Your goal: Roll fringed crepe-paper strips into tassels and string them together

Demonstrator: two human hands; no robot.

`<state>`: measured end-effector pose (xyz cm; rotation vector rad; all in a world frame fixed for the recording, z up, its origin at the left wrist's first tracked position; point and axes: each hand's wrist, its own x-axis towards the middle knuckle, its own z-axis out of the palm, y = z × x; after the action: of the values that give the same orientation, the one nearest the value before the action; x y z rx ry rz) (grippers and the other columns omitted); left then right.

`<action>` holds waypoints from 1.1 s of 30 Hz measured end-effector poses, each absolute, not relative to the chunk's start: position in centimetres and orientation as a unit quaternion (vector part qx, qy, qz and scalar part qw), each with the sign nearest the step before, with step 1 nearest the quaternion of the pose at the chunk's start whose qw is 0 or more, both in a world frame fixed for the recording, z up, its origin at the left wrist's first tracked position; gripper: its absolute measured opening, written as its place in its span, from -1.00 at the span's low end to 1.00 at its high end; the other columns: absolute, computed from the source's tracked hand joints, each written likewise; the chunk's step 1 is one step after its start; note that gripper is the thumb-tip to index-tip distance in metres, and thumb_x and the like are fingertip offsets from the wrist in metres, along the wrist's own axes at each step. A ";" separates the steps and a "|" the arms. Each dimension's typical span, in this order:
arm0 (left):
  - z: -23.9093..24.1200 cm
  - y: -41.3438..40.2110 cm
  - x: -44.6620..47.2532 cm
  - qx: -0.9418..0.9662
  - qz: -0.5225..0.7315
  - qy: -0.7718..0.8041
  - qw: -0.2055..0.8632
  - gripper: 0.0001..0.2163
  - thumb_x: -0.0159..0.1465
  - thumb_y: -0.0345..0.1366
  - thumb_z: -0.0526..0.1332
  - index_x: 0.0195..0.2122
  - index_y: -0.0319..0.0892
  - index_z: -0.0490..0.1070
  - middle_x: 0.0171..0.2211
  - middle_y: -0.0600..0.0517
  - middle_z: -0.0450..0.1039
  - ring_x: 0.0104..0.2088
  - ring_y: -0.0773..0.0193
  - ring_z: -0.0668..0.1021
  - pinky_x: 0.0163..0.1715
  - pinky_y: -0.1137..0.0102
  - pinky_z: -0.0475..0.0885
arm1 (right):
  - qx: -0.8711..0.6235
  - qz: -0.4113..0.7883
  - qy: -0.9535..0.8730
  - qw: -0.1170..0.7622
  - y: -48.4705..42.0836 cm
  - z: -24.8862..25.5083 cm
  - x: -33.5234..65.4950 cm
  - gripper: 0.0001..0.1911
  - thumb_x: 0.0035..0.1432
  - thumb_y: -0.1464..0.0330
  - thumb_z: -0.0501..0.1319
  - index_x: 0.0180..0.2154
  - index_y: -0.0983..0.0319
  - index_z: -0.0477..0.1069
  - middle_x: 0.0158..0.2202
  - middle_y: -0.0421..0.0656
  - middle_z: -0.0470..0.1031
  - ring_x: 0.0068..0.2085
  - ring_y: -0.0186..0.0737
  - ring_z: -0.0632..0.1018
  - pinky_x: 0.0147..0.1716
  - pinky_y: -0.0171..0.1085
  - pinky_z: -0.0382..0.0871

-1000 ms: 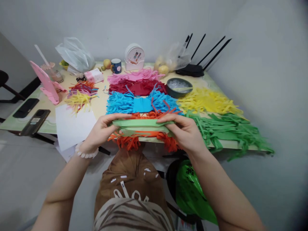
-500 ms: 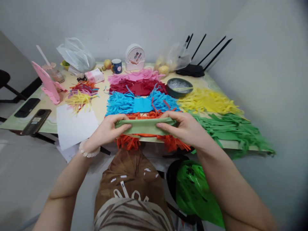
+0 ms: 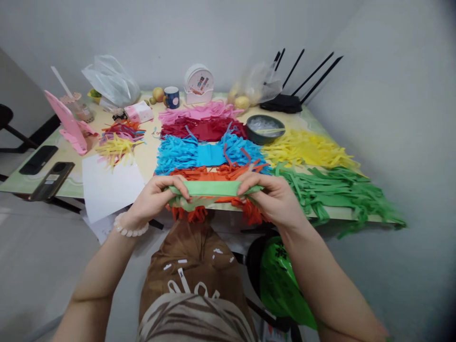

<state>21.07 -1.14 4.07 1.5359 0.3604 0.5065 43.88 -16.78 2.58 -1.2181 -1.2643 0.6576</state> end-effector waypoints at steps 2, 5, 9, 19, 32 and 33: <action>3.9 -1.0 20.9 0.700 0.230 0.159 0.657 -0.81 0.24 -0.28 0.28 -0.49 -0.22 0.54 -0.42 -0.08 0.55 -0.40 0.26 0.58 -0.46 0.46 0.45 | -0.523 0.274 -0.554 0.588 -16.6 2.6 43.8 -0.78 0.24 0.26 0.27 -0.43 0.19 0.56 -0.38 -0.13 0.52 -0.39 -0.24 0.53 -0.39 -0.26 0.45; 4.0 -1.0 20.7 0.715 0.236 0.158 0.639 -0.81 0.27 -0.31 0.22 -0.48 -0.21 0.51 -0.44 -0.03 0.49 -0.38 0.28 0.56 -0.41 0.46 0.43 | -0.532 0.260 -0.566 0.574 -16.5 2.9 43.5 -0.81 0.24 0.32 0.24 -0.42 0.19 0.55 -0.39 -0.14 0.52 -0.40 -0.26 0.53 -0.38 -0.28 0.43; 4.8 -1.5 20.7 0.787 0.247 0.146 0.546 -0.83 0.25 -0.30 0.22 -0.46 -0.21 0.52 -0.41 -0.01 0.45 -0.36 0.28 0.49 -0.32 0.41 0.39 | -0.545 0.243 -0.566 0.569 -16.5 3.2 43.0 -0.84 0.22 0.35 0.20 -0.37 0.18 0.55 -0.34 -0.15 0.54 -0.35 -0.24 0.54 -0.38 -0.30 0.42; 3.5 -3.0 21.5 0.840 0.361 0.204 0.351 -0.83 0.24 -0.30 0.32 -0.44 -0.16 0.36 -0.45 0.08 0.44 -0.45 0.34 0.45 -0.42 0.45 0.29 | -0.645 0.100 -0.566 0.503 -16.7 3.5 41.5 -0.88 0.18 0.32 0.30 -0.21 0.18 0.46 -0.23 -0.13 0.58 -0.23 -0.17 0.58 -0.25 -0.26 0.42; 4.1 -2.6 21.3 0.681 0.218 0.206 0.668 -0.81 0.28 -0.21 0.30 -0.26 -0.16 0.31 -0.50 0.10 0.52 -0.52 0.35 0.55 -0.45 0.46 0.46 | -0.596 0.278 -0.459 0.598 -17.0 2.9 41.4 -0.84 0.17 0.24 0.33 -0.28 0.19 0.48 -0.50 -0.24 0.54 -0.49 -0.29 0.57 -0.46 -0.32 0.49; 4.1 -2.7 21.3 0.661 0.225 0.208 0.685 -0.82 0.27 -0.23 0.31 -0.24 -0.18 0.35 -0.49 0.09 0.53 -0.53 0.36 0.55 -0.45 0.47 0.46 | -0.587 0.285 -0.447 0.612 -17.0 2.7 41.3 -0.84 0.17 0.25 0.34 -0.27 0.19 0.51 -0.50 -0.23 0.55 -0.49 -0.29 0.57 -0.46 -0.33 0.50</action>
<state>21.28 -2.71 4.07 1.4817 0.4661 0.5042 41.32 -16.95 2.69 -1.3535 -1.0324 0.6585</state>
